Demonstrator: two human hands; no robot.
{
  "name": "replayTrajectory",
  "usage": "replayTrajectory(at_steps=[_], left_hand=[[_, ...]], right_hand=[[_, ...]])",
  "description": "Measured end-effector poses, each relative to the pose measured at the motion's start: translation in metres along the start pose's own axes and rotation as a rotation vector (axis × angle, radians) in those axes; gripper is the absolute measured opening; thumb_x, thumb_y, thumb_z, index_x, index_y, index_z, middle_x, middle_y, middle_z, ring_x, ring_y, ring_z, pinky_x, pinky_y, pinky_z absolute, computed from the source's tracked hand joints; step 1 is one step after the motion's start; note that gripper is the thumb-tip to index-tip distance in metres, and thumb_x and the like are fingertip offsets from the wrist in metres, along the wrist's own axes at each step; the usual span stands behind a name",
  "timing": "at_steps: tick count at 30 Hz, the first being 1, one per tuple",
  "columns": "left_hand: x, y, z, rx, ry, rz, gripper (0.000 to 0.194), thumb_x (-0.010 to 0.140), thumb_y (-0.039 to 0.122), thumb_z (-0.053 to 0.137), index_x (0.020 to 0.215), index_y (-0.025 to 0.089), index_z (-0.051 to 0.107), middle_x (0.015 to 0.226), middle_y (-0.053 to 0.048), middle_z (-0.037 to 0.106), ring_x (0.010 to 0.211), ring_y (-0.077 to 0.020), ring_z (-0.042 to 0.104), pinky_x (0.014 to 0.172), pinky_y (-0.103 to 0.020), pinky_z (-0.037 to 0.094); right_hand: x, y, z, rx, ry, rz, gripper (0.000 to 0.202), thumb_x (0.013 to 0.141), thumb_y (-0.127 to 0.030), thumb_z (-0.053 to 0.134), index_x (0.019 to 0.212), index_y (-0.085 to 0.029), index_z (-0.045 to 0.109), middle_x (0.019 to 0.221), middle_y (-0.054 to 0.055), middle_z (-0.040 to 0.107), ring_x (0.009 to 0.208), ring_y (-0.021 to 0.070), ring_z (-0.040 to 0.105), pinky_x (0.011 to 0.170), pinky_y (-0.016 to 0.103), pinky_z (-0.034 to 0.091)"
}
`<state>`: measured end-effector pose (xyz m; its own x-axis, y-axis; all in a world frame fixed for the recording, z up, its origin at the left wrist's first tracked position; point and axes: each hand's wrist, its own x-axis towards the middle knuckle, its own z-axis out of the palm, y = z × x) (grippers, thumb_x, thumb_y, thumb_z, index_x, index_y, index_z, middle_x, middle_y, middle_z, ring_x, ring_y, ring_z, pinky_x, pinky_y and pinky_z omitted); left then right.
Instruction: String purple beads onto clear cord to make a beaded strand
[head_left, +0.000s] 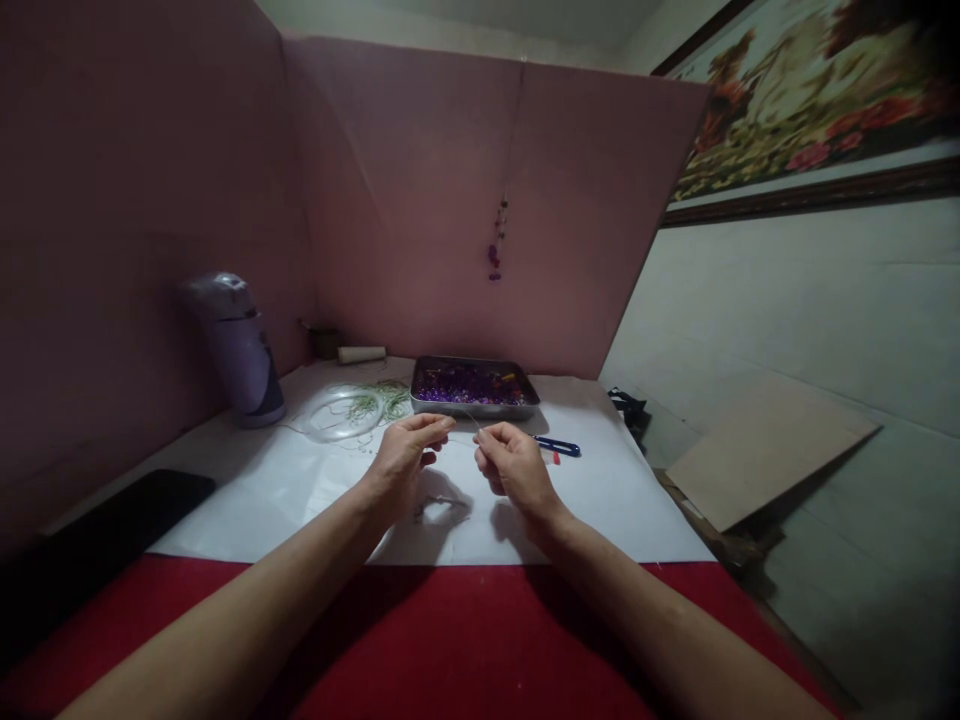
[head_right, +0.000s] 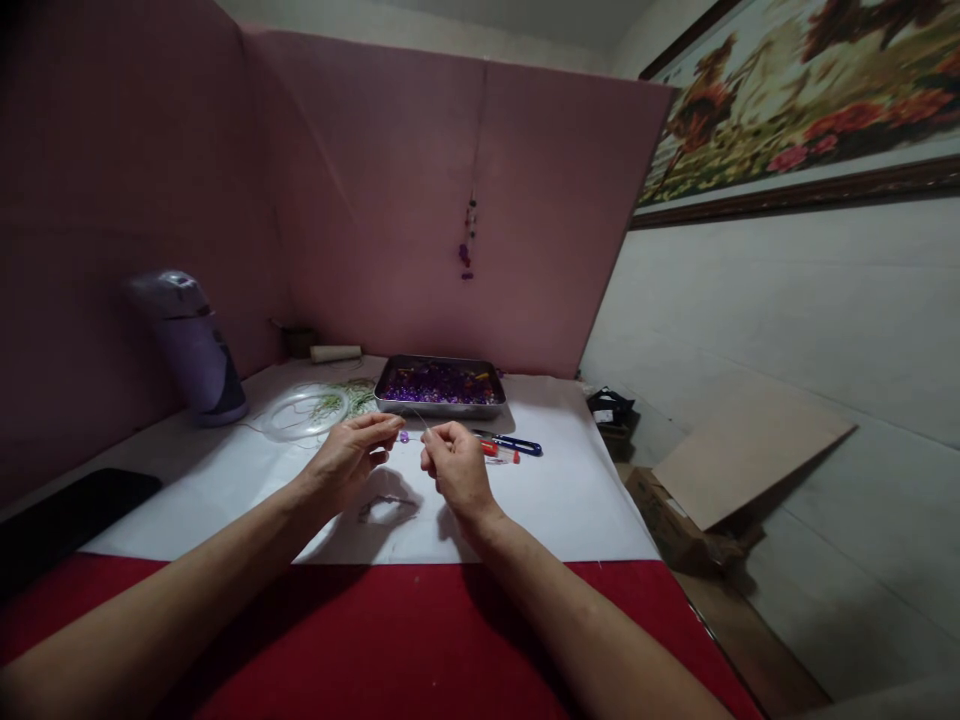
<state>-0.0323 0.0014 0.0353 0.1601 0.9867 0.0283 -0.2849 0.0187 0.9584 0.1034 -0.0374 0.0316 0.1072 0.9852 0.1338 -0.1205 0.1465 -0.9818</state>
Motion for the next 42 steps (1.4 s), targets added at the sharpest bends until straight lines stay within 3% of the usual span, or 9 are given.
replayTrajectory(at_steps=[4, 16, 20, 24, 26, 30, 33, 37, 42], left_hand=[[-0.004, 0.0, 0.003, -0.026, -0.033, -0.021, 0.021, 0.057, 0.029, 0.073, 0.071, 0.015, 0.065, 0.066, 0.0, 0.059, 0.063, -0.0111, 0.047, 0.06, -0.025, 0.03], [-0.003, 0.002, 0.004, -0.066, -0.048, -0.02, 0.022, 0.056, 0.029, 0.076, 0.071, 0.016, 0.066, 0.07, 0.0, 0.061, 0.066, -0.0114, 0.049, 0.063, -0.026, 0.031], [-0.002, 0.0, 0.004, -0.036, -0.07, 0.035, 0.014, 0.059, 0.026, 0.072, 0.068, 0.016, 0.066, 0.071, 0.0, 0.06, 0.066, -0.0116, 0.048, 0.063, -0.026, 0.03], [0.0, -0.005, 0.004, 0.048, -0.06, 0.078, 0.012, 0.062, 0.028, 0.071, 0.067, 0.018, 0.066, 0.07, 0.001, 0.06, 0.066, -0.0119, 0.046, 0.064, -0.027, 0.029], [-0.001, -0.007, 0.004, 0.079, -0.064, 0.09, 0.014, 0.062, 0.031, 0.072, 0.067, 0.018, 0.067, 0.071, 0.001, 0.061, 0.066, -0.0124, 0.046, 0.066, -0.028, 0.029], [-0.003, -0.007, 0.006, 0.07, -0.108, 0.114, 0.016, 0.062, 0.033, 0.073, 0.065, 0.019, 0.068, 0.066, 0.0, 0.061, 0.068, -0.0139, 0.048, 0.067, -0.028, 0.029], [-0.005, -0.009, 0.007, 0.058, -0.105, 0.089, 0.018, 0.062, 0.035, 0.072, 0.068, 0.019, 0.069, 0.068, 0.0, 0.061, 0.069, -0.0146, 0.048, 0.069, -0.029, 0.029], [-0.006, -0.012, 0.008, 0.04, -0.073, 0.034, 0.017, 0.063, 0.035, 0.072, 0.072, 0.02, 0.069, 0.071, 0.001, 0.062, 0.07, -0.0144, 0.047, 0.07, -0.03, 0.028], [-0.004, -0.003, 0.006, 0.014, -0.059, 0.067, 0.017, 0.06, 0.033, 0.074, 0.07, 0.021, 0.069, 0.071, 0.001, 0.062, 0.072, -0.0151, 0.049, 0.07, -0.03, 0.028]], right_hand=[[-0.003, 0.0, 0.002, 0.006, -0.002, -0.011, 0.019, 0.071, -0.034, 0.06, 0.067, -0.019, 0.05, 0.05, -0.006, 0.05, 0.037, 0.0045, 0.028, 0.035, 0.019, 0.016], [-0.006, 0.004, 0.003, -0.113, -0.026, -0.068, 0.023, 0.072, -0.036, 0.062, 0.063, -0.018, 0.05, 0.041, -0.009, 0.038, 0.037, 0.0053, 0.026, 0.037, 0.02, 0.017], [-0.006, 0.003, 0.005, -0.165, -0.049, -0.056, 0.021, 0.07, -0.034, 0.061, 0.064, -0.017, 0.05, 0.041, -0.007, 0.044, 0.037, 0.0058, 0.032, 0.038, 0.02, 0.021], [-0.006, 0.002, 0.006, -0.052, -0.113, -0.005, 0.022, 0.068, -0.03, 0.061, 0.083, -0.017, 0.05, 0.049, -0.005, 0.056, 0.037, 0.0063, 0.036, 0.038, 0.019, 0.026], [-0.006, 0.002, 0.006, -0.004, -0.122, 0.028, 0.024, 0.068, -0.029, 0.06, 0.086, -0.017, 0.049, 0.051, -0.006, 0.056, 0.035, 0.0054, 0.033, 0.037, 0.018, 0.023], [-0.004, 0.001, 0.003, -0.085, -0.118, 0.024, 0.02, 0.074, -0.036, 0.056, 0.073, -0.016, 0.054, 0.047, -0.008, 0.046, 0.035, 0.0034, 0.024, 0.036, 0.019, 0.015], [-0.003, 0.001, 0.001, -0.141, -0.092, -0.04, 0.027, 0.076, -0.041, 0.056, 0.068, -0.016, 0.056, 0.048, -0.007, 0.042, 0.037, 0.0037, 0.025, 0.036, 0.02, 0.016], [-0.003, 0.0, 0.002, -0.146, -0.075, -0.043, 0.021, 0.074, -0.036, 0.058, 0.067, -0.016, 0.055, 0.047, -0.007, 0.043, 0.039, 0.0049, 0.03, 0.037, 0.019, 0.019], [-0.004, -0.011, -0.002, -0.126, -0.158, -0.021, 0.029, 0.077, -0.044, 0.056, 0.072, -0.015, 0.056, 0.042, -0.008, 0.043, 0.034, 0.0038, 0.023, 0.035, 0.019, 0.014]])
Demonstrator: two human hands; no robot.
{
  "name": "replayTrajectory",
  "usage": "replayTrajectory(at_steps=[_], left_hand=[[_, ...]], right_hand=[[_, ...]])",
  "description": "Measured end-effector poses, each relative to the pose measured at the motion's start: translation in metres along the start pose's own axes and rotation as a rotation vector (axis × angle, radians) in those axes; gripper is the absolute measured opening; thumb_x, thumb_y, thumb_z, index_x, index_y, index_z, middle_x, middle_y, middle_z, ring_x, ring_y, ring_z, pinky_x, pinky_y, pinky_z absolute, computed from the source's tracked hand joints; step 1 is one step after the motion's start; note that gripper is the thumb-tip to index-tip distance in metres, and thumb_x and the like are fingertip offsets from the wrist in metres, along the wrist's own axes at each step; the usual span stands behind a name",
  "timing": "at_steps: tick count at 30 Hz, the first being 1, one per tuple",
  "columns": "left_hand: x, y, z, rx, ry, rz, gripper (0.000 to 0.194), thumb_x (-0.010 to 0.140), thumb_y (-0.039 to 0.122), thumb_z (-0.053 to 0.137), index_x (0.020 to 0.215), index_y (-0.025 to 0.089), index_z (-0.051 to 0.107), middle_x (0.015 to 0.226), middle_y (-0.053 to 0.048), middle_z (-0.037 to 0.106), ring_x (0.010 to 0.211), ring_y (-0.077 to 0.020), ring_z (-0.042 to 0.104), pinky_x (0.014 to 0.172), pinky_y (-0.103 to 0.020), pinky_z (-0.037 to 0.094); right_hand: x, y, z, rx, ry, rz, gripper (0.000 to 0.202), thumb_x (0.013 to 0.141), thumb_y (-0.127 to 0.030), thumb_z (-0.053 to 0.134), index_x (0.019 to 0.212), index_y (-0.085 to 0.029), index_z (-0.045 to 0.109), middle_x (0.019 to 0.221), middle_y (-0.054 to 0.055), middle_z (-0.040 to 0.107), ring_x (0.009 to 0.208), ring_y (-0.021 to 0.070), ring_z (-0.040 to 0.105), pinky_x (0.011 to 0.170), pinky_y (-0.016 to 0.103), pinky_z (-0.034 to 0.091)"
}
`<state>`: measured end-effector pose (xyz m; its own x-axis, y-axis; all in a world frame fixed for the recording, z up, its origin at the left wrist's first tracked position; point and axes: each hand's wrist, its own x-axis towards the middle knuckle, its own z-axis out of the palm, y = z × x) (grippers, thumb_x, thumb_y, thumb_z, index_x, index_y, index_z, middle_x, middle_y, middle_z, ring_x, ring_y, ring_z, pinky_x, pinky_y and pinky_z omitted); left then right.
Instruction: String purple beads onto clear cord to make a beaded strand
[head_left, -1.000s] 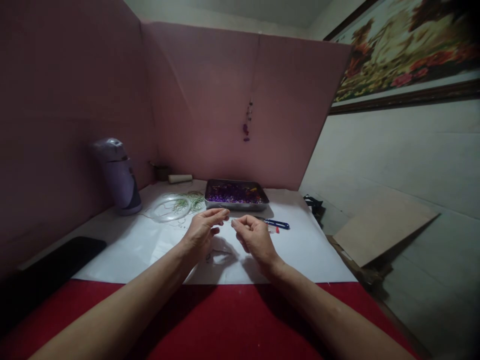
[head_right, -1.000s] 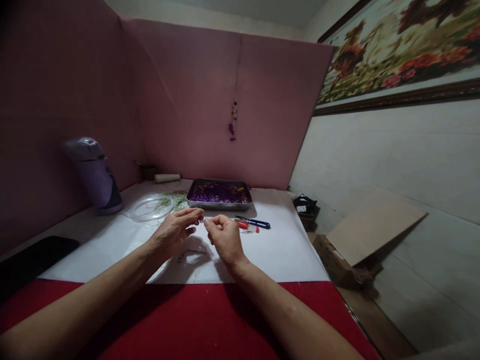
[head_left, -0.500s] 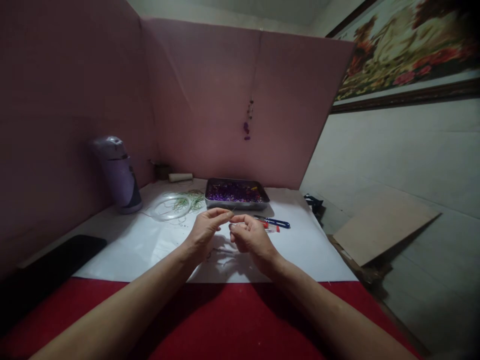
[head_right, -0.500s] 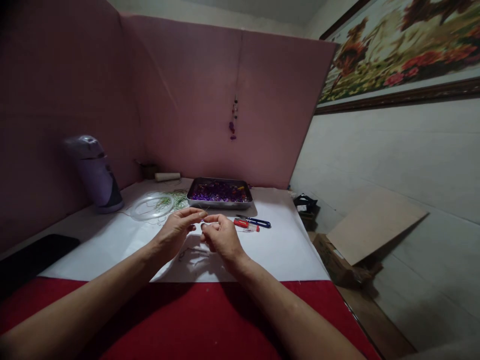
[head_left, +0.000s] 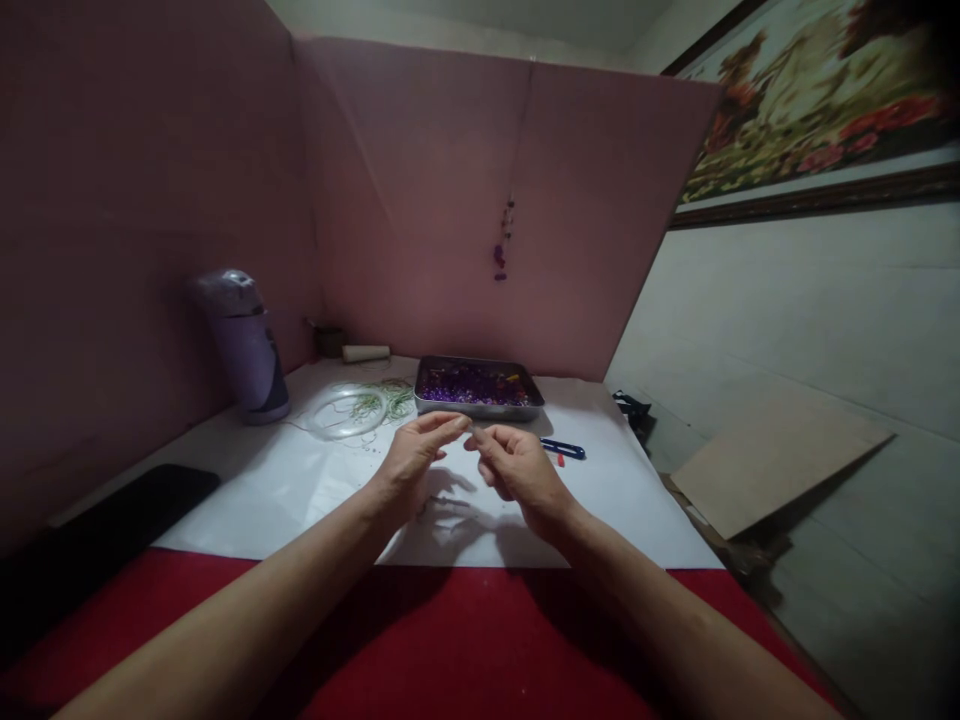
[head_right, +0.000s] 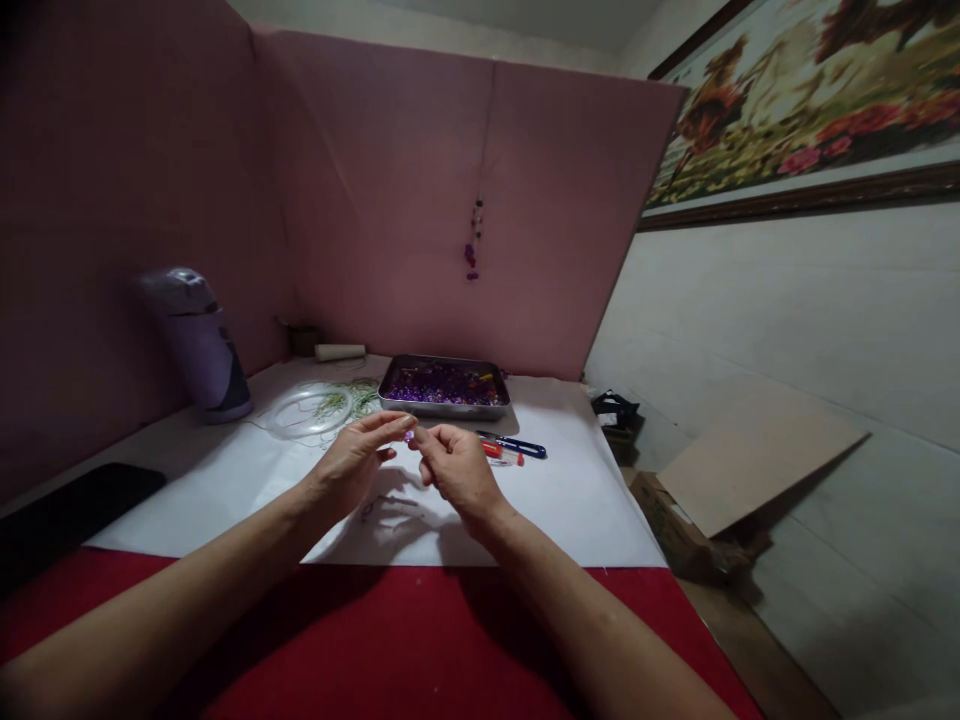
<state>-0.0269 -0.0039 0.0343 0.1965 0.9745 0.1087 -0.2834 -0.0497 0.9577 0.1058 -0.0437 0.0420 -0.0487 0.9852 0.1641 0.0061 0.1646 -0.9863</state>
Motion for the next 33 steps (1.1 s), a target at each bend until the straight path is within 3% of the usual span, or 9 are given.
replayTrajectory(at_steps=[3, 6, 9, 13, 15, 21, 27, 31, 33], left_hand=[[0.001, 0.007, -0.001, 0.01, -0.012, 0.067, 0.015, 0.059, 0.032, 0.076, 0.067, 0.021, 0.069, 0.071, 0.001, 0.063, 0.069, -0.0134, 0.047, 0.068, -0.028, 0.029], [0.001, 0.008, -0.001, 0.033, -0.046, 0.082, 0.014, 0.061, 0.031, 0.075, 0.066, 0.02, 0.07, 0.068, 0.001, 0.063, 0.067, -0.0127, 0.047, 0.068, -0.028, 0.03], [-0.001, 0.005, 0.0, 0.05, -0.083, 0.084, 0.013, 0.062, 0.031, 0.075, 0.066, 0.02, 0.07, 0.067, 0.001, 0.063, 0.067, -0.013, 0.048, 0.068, -0.028, 0.03], [-0.002, 0.003, 0.001, 0.067, -0.112, 0.094, 0.014, 0.062, 0.033, 0.074, 0.067, 0.02, 0.071, 0.068, 0.001, 0.063, 0.068, -0.0138, 0.049, 0.068, -0.028, 0.031], [-0.001, 0.003, 0.0, 0.077, -0.113, 0.088, 0.015, 0.062, 0.034, 0.075, 0.066, 0.021, 0.071, 0.068, 0.0, 0.064, 0.068, -0.0145, 0.049, 0.069, -0.029, 0.031], [0.003, -0.002, -0.004, 0.036, -0.026, 0.044, 0.017, 0.061, 0.036, 0.076, 0.07, 0.023, 0.071, 0.076, -0.001, 0.063, 0.076, -0.016, 0.048, 0.072, -0.03, 0.03], [0.0, 0.0, -0.001, -0.056, -0.1, 0.0, 0.016, 0.063, 0.033, 0.075, 0.072, 0.021, 0.071, 0.082, -0.002, 0.065, 0.081, -0.0163, 0.05, 0.078, -0.031, 0.031], [0.0, 0.011, -0.001, -0.097, -0.045, 0.045, 0.015, 0.061, 0.03, 0.076, 0.071, 0.021, 0.071, 0.078, -0.001, 0.066, 0.078, -0.0152, 0.051, 0.076, -0.03, 0.032], [0.001, 0.014, -0.001, -0.087, -0.015, 0.084, 0.015, 0.06, 0.03, 0.077, 0.069, 0.02, 0.071, 0.074, 0.0, 0.066, 0.074, -0.0146, 0.051, 0.074, -0.029, 0.032]], right_hand=[[0.0, -0.007, -0.005, 0.004, -0.063, 0.012, 0.03, 0.077, -0.045, 0.057, 0.071, -0.016, 0.054, 0.038, -0.009, 0.04, 0.033, 0.0033, 0.023, 0.035, 0.018, 0.013], [0.0, -0.009, -0.009, 0.028, -0.093, 0.052, 0.029, 0.074, -0.042, 0.062, 0.067, -0.015, 0.052, 0.051, -0.003, 0.056, 0.036, 0.0033, 0.033, 0.036, 0.017, 0.021], [0.0, -0.007, -0.01, 0.078, -0.125, 0.04, 0.028, 0.07, -0.039, 0.066, 0.069, -0.014, 0.052, 0.06, 0.001, 0.061, 0.04, 0.0044, 0.04, 0.038, 0.018, 0.028], [0.0, -0.006, -0.008, 0.103, -0.156, 0.052, 0.027, 0.072, -0.038, 0.064, 0.069, -0.016, 0.05, 0.054, -0.002, 0.059, 0.037, 0.0035, 0.035, 0.037, 0.018, 0.023], [0.0, -0.007, -0.007, 0.08, -0.129, 0.07, 0.023, 0.071, -0.034, 0.063, 0.067, -0.016, 0.048, 0.048, -0.005, 0.053, 0.035, 0.0025, 0.03, 0.036, 0.017, 0.019], [0.001, -0.01, -0.004, 0.099, 0.129, 0.114, 0.013, 0.065, -0.025, 0.061, 0.068, -0.017, 0.052, 0.042, -0.011, 0.037, 0.035, 0.0029, 0.023, 0.035, 0.018, 0.014], [0.0, -0.006, -0.001, 0.196, 0.147, 0.105, 0.02, 0.066, -0.032, 0.063, 0.074, -0.014, 0.06, 0.04, -0.011, 0.031, 0.036, 0.0032, 0.019, 0.037, 0.02, 0.01], [0.0, -0.005, -0.002, 0.268, 0.149, 0.082, 0.031, 0.07, -0.042, 0.062, 0.078, -0.012, 0.064, 0.047, -0.01, 0.03, 0.038, 0.003, 0.017, 0.038, 0.02, 0.009], [0.001, -0.005, -0.003, 0.315, 0.14, 0.079, 0.033, 0.07, -0.043, 0.064, 0.08, -0.011, 0.065, 0.052, -0.007, 0.037, 0.041, 0.003, 0.019, 0.039, 0.02, 0.009]])
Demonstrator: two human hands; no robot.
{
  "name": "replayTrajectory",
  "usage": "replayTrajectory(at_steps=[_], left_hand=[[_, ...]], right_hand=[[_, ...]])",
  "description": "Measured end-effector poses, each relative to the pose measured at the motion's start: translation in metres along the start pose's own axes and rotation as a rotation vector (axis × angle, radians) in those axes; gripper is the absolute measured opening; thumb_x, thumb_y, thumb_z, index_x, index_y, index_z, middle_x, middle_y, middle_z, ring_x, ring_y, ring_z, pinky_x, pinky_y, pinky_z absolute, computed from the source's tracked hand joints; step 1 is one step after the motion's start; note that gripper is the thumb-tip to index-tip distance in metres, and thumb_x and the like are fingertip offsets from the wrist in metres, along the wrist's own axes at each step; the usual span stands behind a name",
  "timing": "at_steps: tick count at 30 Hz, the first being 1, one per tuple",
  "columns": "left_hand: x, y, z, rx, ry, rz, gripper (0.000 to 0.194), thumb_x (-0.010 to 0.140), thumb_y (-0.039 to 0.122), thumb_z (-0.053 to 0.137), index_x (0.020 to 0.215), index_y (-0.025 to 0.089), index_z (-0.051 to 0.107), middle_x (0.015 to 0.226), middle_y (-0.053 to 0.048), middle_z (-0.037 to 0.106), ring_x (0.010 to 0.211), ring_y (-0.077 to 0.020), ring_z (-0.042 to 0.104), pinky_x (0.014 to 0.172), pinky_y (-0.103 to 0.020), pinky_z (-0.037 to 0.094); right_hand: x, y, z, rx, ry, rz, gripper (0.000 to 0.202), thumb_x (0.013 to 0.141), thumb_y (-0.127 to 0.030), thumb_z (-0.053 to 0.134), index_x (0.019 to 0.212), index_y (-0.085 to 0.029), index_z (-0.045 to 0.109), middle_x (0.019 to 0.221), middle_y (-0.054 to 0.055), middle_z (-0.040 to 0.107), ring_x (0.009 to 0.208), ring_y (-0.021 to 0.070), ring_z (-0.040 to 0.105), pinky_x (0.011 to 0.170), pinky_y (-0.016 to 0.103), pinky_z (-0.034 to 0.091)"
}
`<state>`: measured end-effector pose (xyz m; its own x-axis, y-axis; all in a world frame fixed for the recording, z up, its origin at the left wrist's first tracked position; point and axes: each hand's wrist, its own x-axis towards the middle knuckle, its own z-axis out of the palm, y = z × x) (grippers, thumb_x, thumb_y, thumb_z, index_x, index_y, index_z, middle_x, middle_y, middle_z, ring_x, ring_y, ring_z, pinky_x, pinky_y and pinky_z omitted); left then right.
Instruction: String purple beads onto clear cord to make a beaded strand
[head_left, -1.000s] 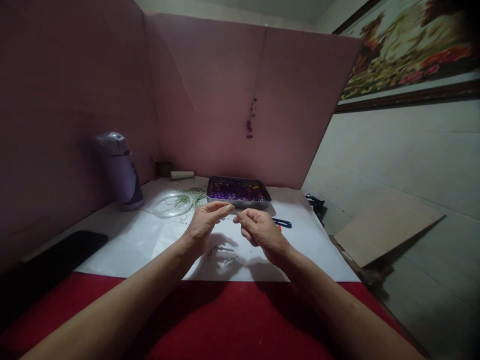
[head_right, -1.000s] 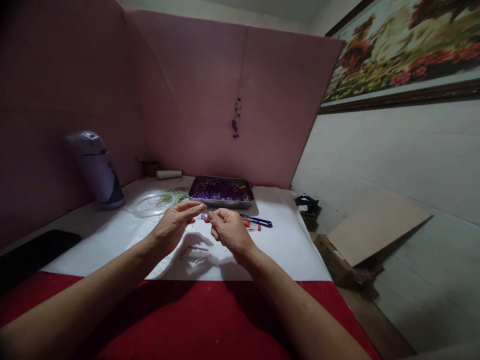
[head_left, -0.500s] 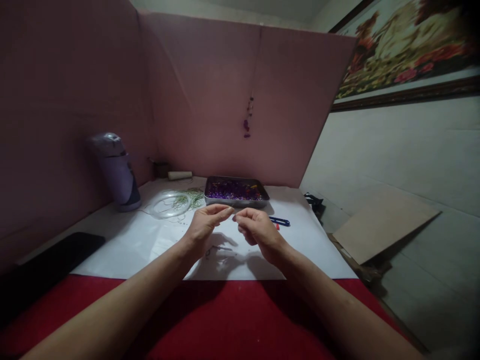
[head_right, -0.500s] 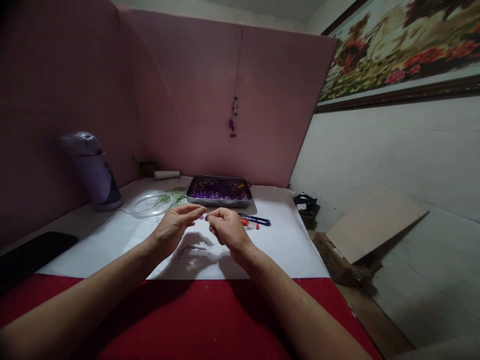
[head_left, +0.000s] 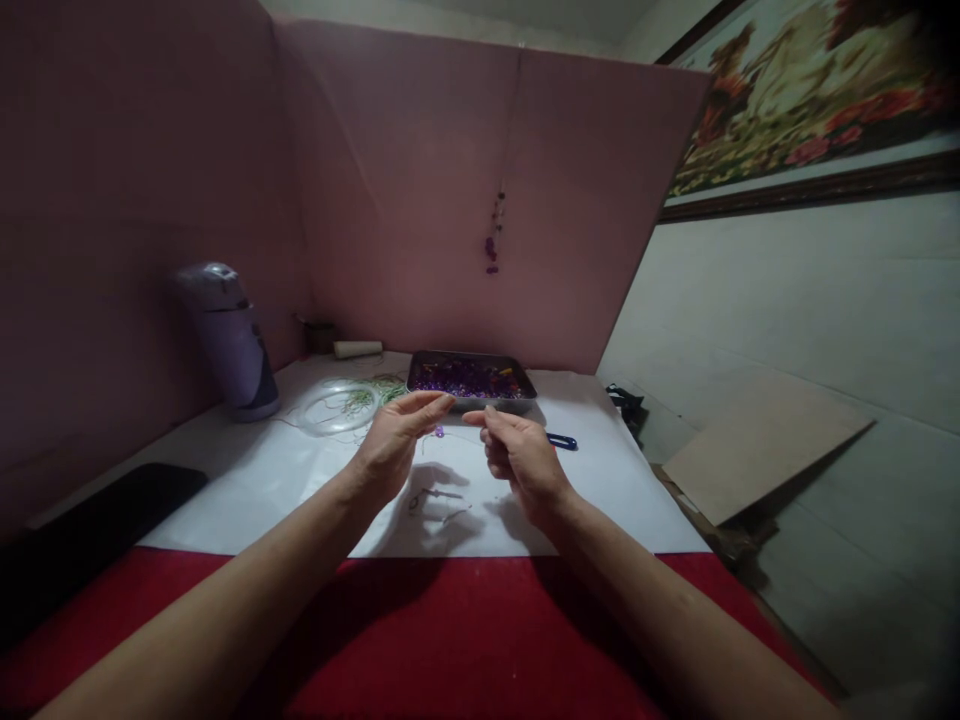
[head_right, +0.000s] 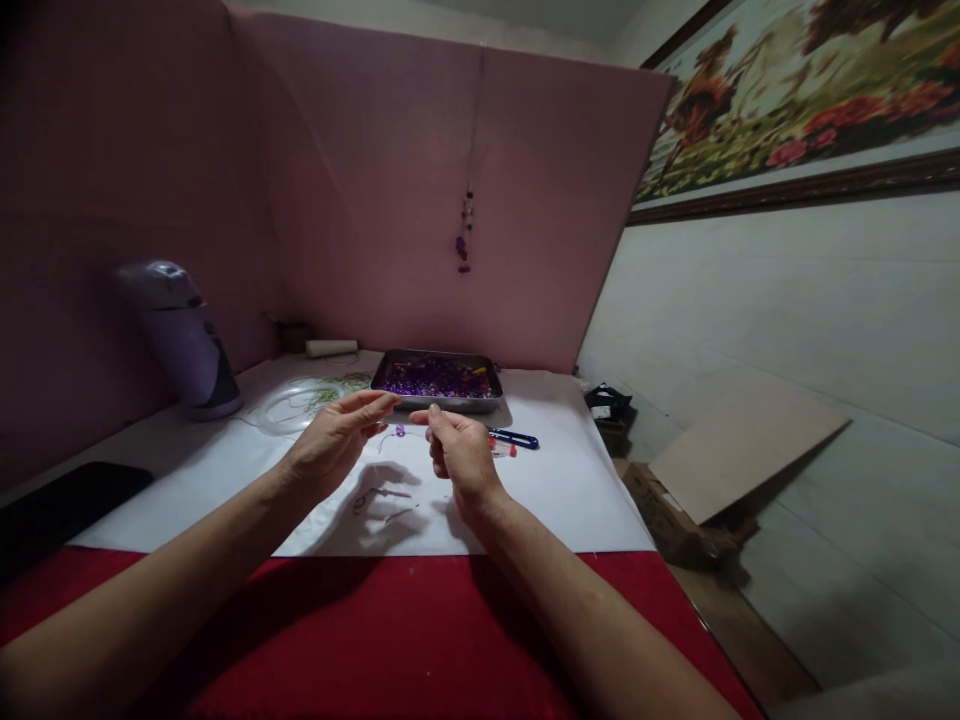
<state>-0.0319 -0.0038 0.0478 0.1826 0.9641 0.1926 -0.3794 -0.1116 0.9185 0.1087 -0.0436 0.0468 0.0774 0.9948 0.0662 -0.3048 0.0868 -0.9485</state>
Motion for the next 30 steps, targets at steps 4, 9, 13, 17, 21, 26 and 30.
replayTrajectory(at_steps=[4, 9, 13, 17, 21, 26, 30], left_hand=[[-0.002, -0.003, 0.002, 0.064, -0.12, 0.035, 0.015, 0.064, 0.031, 0.074, 0.073, 0.019, 0.072, 0.078, -0.003, 0.068, 0.078, -0.0164, 0.054, 0.077, -0.03, 0.034], [-0.005, -0.011, 0.004, 0.047, -0.17, 0.017, 0.016, 0.065, 0.031, 0.075, 0.076, 0.02, 0.072, 0.079, -0.002, 0.067, 0.08, -0.0165, 0.057, 0.082, -0.032, 0.036], [-0.003, -0.014, 0.001, 0.04, -0.166, -0.011, 0.018, 0.064, 0.032, 0.075, 0.077, 0.02, 0.072, 0.078, -0.002, 0.066, 0.078, -0.0161, 0.056, 0.079, -0.031, 0.038], [-0.002, -0.017, 0.0, 0.054, -0.144, 0.014, 0.016, 0.063, 0.031, 0.075, 0.075, 0.02, 0.072, 0.079, -0.002, 0.067, 0.079, -0.0153, 0.055, 0.08, -0.029, 0.037], [-0.003, -0.02, 0.0, 0.032, -0.139, -0.027, 0.017, 0.063, 0.031, 0.076, 0.075, 0.02, 0.072, 0.074, -0.002, 0.067, 0.075, -0.0155, 0.057, 0.079, -0.031, 0.039], [-0.004, -0.021, 0.002, 0.068, -0.15, -0.037, 0.019, 0.062, 0.032, 0.076, 0.075, 0.02, 0.073, 0.081, -0.005, 0.069, 0.083, -0.0201, 0.059, 0.082, -0.034, 0.039], [-0.005, -0.02, 0.002, 0.086, -0.174, -0.026, 0.019, 0.06, 0.032, 0.077, 0.075, 0.02, 0.074, 0.085, -0.005, 0.067, 0.084, -0.0199, 0.058, 0.083, -0.034, 0.04]], right_hand=[[-0.001, 0.002, 0.0, 0.038, -0.086, 0.014, 0.03, 0.072, -0.04, 0.066, 0.085, -0.012, 0.067, 0.056, -0.003, 0.047, 0.043, 0.0039, 0.027, 0.039, 0.019, 0.014], [-0.003, 0.006, 0.0, 0.105, -0.299, 0.034, 0.029, 0.077, -0.041, 0.061, 0.088, -0.015, 0.064, 0.062, 0.0, 0.056, 0.041, 0.0039, 0.033, 0.036, 0.019, 0.01], [-0.002, 0.008, -0.002, 0.109, -0.378, 0.101, 0.031, 0.079, -0.045, 0.059, 0.086, -0.015, 0.06, 0.066, 0.002, 0.061, 0.037, 0.0032, 0.033, 0.035, 0.019, 0.01], [0.0, 0.01, -0.002, 0.094, -0.298, 0.14, 0.032, 0.072, -0.045, 0.067, 0.075, -0.015, 0.057, 0.054, -0.005, 0.05, 0.035, 0.0018, 0.027, 0.035, 0.017, 0.011], [0.002, 0.013, -0.003, -0.025, -0.184, 0.109, 0.038, 0.069, -0.05, 0.068, 0.072, -0.013, 0.059, 0.044, -0.006, 0.044, 0.034, 0.0027, 0.026, 0.034, 0.018, 0.01], [0.0, 0.008, -0.003, 0.068, -0.194, 0.131, 0.031, 0.075, -0.042, 0.065, 0.084, -0.013, 0.063, 0.039, -0.009, 0.039, 0.032, 0.0023, 0.021, 0.032, 0.016, 0.01], [-0.002, 0.001, -0.001, 0.228, -0.236, 0.254, 0.016, 0.082, -0.03, 0.059, 0.084, -0.014, 0.061, 0.062, 0.001, 0.057, 0.039, 0.0039, 0.042, 0.031, 0.014, 0.012]])
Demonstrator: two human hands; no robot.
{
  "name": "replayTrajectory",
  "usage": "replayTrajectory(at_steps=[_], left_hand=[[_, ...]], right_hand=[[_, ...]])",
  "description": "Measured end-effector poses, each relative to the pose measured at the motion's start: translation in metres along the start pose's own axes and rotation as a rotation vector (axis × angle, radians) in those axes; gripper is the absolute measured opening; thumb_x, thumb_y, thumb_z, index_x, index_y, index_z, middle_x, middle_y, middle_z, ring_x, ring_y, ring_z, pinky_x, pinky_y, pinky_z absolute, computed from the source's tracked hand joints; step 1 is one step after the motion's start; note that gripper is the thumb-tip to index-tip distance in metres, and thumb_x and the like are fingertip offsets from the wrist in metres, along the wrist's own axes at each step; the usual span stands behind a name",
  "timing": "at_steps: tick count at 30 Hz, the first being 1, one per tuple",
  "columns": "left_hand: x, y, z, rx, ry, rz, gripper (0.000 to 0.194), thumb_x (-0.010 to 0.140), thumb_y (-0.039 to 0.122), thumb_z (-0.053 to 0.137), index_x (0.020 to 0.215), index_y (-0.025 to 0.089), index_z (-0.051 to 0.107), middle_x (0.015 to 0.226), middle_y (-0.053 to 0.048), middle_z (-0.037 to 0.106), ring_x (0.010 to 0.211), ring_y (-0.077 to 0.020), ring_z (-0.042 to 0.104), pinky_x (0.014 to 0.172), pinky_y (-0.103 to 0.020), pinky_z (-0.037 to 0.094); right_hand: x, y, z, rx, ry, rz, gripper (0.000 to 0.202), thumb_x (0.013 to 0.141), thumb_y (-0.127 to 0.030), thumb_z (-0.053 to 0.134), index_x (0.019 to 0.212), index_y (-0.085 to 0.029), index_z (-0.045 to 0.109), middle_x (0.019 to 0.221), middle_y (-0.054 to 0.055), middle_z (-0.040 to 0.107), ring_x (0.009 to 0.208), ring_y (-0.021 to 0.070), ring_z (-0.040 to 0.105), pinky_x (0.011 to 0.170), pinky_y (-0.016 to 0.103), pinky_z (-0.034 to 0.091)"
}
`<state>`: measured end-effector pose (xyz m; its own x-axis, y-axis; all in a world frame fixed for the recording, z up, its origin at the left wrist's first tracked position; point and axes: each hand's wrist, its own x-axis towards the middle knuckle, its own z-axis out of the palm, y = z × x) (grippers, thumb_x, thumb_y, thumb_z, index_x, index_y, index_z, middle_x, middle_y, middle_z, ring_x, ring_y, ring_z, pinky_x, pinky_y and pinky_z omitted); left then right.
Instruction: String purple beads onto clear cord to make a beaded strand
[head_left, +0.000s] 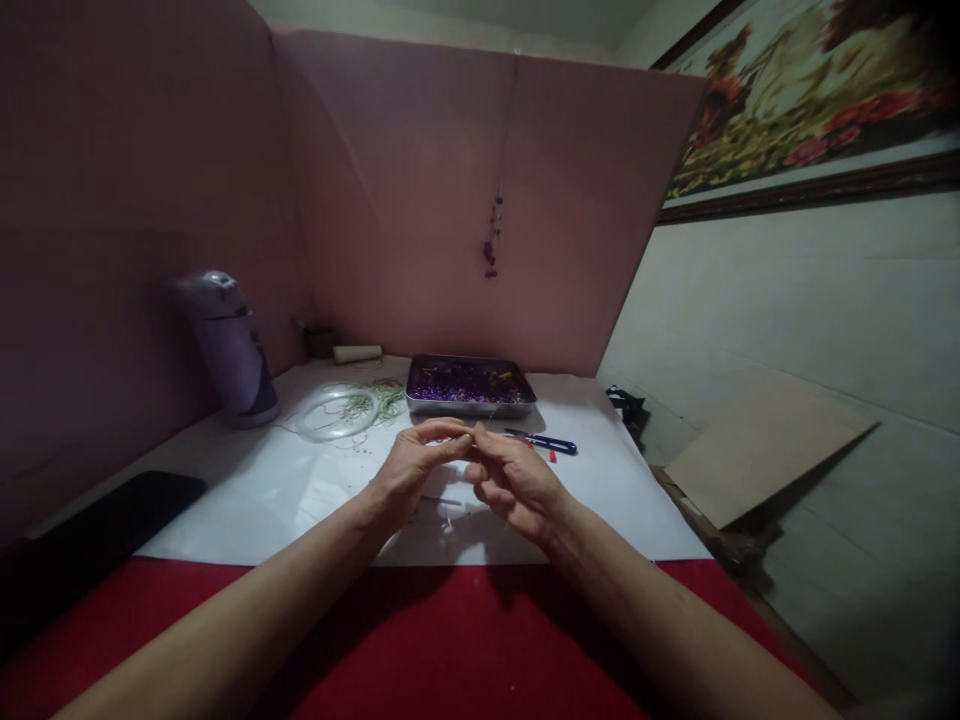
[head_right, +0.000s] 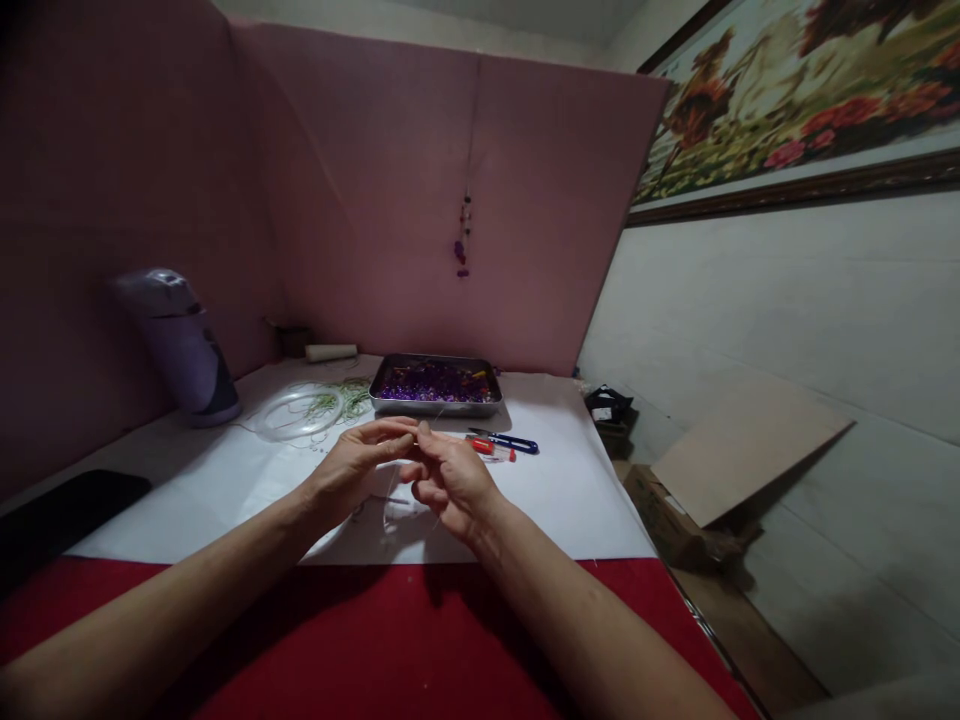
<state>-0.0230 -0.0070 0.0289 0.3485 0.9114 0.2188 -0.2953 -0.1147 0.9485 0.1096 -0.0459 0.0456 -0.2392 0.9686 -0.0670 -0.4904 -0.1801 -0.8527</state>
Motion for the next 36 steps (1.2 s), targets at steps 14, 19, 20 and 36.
replayTrajectory(at_steps=[14, 19, 20, 36], left_hand=[[0.003, -0.004, -0.005, -0.047, 0.08, -0.052, 0.018, 0.062, 0.033, 0.075, 0.074, 0.02, 0.07, 0.073, -0.001, 0.064, 0.072, -0.0142, 0.053, 0.075, -0.03, 0.035], [0.003, -0.004, -0.006, -0.116, 0.037, -0.056, 0.016, 0.064, 0.03, 0.074, 0.073, 0.018, 0.068, 0.069, -0.001, 0.062, 0.07, -0.015, 0.054, 0.075, -0.032, 0.036], [0.002, -0.003, -0.006, -0.127, 0.036, -0.058, 0.016, 0.064, 0.03, 0.074, 0.072, 0.018, 0.067, 0.07, -0.001, 0.062, 0.07, -0.0151, 0.055, 0.076, -0.032, 0.036], [0.014, 0.01, -0.021, 0.052, 0.334, 0.004, 0.027, 0.057, 0.036, 0.074, 0.072, 0.016, 0.063, 0.068, -0.001, 0.064, 0.066, -0.0131, 0.054, 0.064, -0.026, 0.034]], right_hand=[[0.002, 0.006, -0.001, -0.404, 0.044, -0.181, 0.041, 0.069, -0.054, 0.064, 0.062, -0.015, 0.052, 0.047, -0.009, 0.033, 0.037, 0.0028, 0.017, 0.036, 0.02, 0.008], [0.002, 0.006, -0.002, -0.606, 0.044, -0.268, 0.041, 0.073, -0.054, 0.059, 0.058, -0.015, 0.056, 0.045, -0.009, 0.029, 0.038, 0.0046, 0.017, 0.037, 0.022, 0.01], [0.003, 0.006, -0.003, -0.623, 0.05, -0.276, 0.042, 0.073, -0.054, 0.058, 0.058, -0.016, 0.058, 0.043, -0.009, 0.028, 0.038, 0.0049, 0.017, 0.038, 0.022, 0.011], [0.002, -0.035, -0.02, -0.541, 0.294, -0.535, 0.029, 0.072, -0.044, 0.065, 0.073, -0.015, 0.066, 0.042, -0.011, 0.024, 0.038, 0.0049, 0.016, 0.038, 0.021, 0.011]])
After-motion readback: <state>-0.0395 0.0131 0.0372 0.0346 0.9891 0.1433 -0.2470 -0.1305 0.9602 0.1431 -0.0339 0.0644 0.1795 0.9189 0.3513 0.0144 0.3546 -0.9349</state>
